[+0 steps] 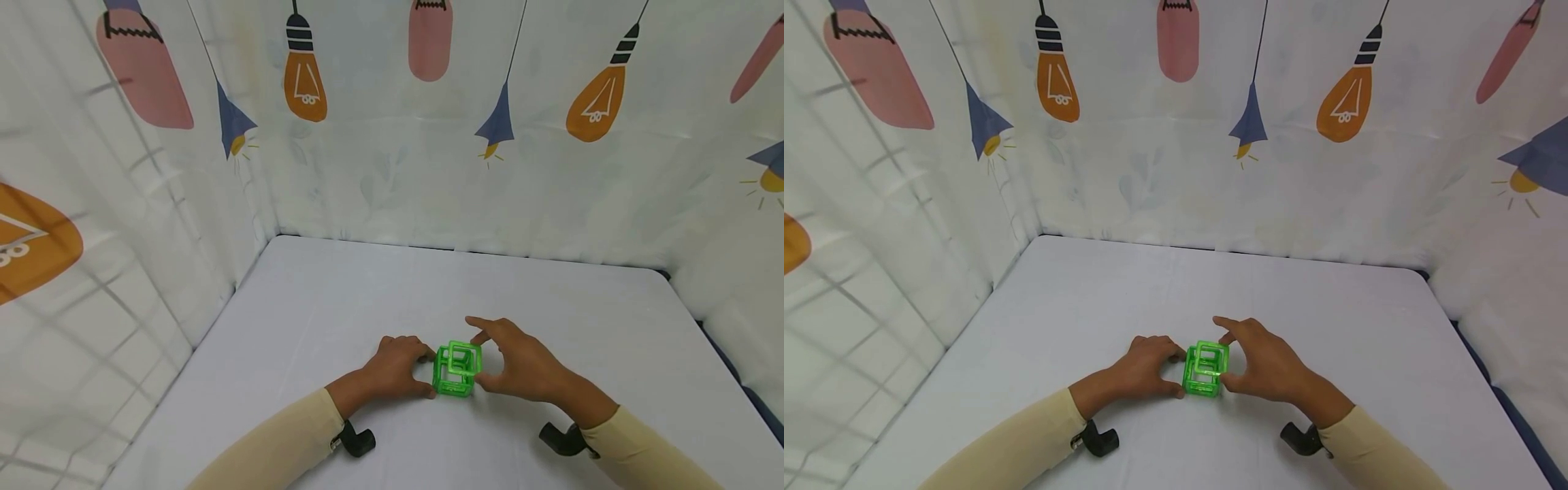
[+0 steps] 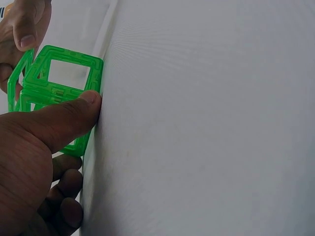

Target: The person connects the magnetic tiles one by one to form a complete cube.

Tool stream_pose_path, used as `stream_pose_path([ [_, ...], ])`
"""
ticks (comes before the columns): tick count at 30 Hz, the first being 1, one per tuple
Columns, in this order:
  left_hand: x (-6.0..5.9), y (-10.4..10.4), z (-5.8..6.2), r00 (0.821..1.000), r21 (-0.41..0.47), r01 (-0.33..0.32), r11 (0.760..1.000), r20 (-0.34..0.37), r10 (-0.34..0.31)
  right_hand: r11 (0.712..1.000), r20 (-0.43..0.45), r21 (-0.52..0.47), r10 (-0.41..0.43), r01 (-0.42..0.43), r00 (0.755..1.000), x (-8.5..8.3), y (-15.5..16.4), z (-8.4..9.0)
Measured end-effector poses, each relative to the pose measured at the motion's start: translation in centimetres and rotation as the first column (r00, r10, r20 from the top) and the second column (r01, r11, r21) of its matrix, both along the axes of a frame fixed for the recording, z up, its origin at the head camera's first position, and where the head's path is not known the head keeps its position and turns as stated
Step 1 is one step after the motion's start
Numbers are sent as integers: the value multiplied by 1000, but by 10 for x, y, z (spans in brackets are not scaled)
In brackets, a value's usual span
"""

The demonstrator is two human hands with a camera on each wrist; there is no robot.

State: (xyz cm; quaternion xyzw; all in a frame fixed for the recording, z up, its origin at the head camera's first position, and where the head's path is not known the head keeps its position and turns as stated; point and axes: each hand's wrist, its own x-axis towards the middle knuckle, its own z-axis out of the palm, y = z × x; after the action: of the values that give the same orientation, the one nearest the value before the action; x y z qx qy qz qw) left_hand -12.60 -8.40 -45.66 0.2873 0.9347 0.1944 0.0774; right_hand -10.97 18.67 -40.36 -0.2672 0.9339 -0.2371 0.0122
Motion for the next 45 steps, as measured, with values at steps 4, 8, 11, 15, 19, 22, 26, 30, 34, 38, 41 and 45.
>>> stream_pose_path([
  [4, 0, 0, 0, 1000, 2, 0, 1000, 1, 0, 1000, -5, 2, 5, -5, 1000, 0, -2, -1],
  [8, 0, 0, 1, 1000, 1, 3, 1000, -3, -3, 1000, -4, -3, 9, -9, 1000, 1, -3, 0],
  [11, 1, 0, 2, 1000, 0, 5, 1000, -7, -5, 1000, 0, -6, 15, -15, 1000, 2, -4, 1],
  [15, 2, -1, 3, 1000, 6, 8, 1000, -5, -8, 1000, -1, -7, 20, -20, 1000, 3, -5, 1],
  [19, 2, 0, 2, 1000, 10, 7, 1000, -5, -7, 1000, 2, -3, 22, -22, 1000, 2, -7, 0],
  [22, 1, 0, 1, 1000, 9, 7, 1000, -9, -7, 1000, 2, 4, 25, -25, 1000, 2, -7, -1],
  [26, 1, 0, 0, 1000, 12, 9, 1000, -10, -9, 999, -4, 8, 32, -32, 999, 1, -8, -4],
  [30, 1, -1, -1, 1000, 14, 11, 1000, -9, -11, 999, 12, 13, 31, -31, 999, 1, -9, -7],
  [34, 1, -1, -1, 1000, 11, 12, 1000, -11, -12, 1000, 26, 17, 24, -24, 999, 1, -9, -8],
  [38, 1, -1, -1, 1000, 9, 12, 1000, -14, -12, 999, 24, 25, 21, -21, 999, 1, -9, -7],
  [41, 0, -1, -1, 1000, 8, 13, 1000, -14, -13, 999, 23, 28, 17, -18, 1000, 1, -9, -6],
  [45, 1, -1, 0, 1000, 5, 12, 1000, -13, -12, 999, 21, 31, 10, -11, 1000, 1, -7, -6],
])
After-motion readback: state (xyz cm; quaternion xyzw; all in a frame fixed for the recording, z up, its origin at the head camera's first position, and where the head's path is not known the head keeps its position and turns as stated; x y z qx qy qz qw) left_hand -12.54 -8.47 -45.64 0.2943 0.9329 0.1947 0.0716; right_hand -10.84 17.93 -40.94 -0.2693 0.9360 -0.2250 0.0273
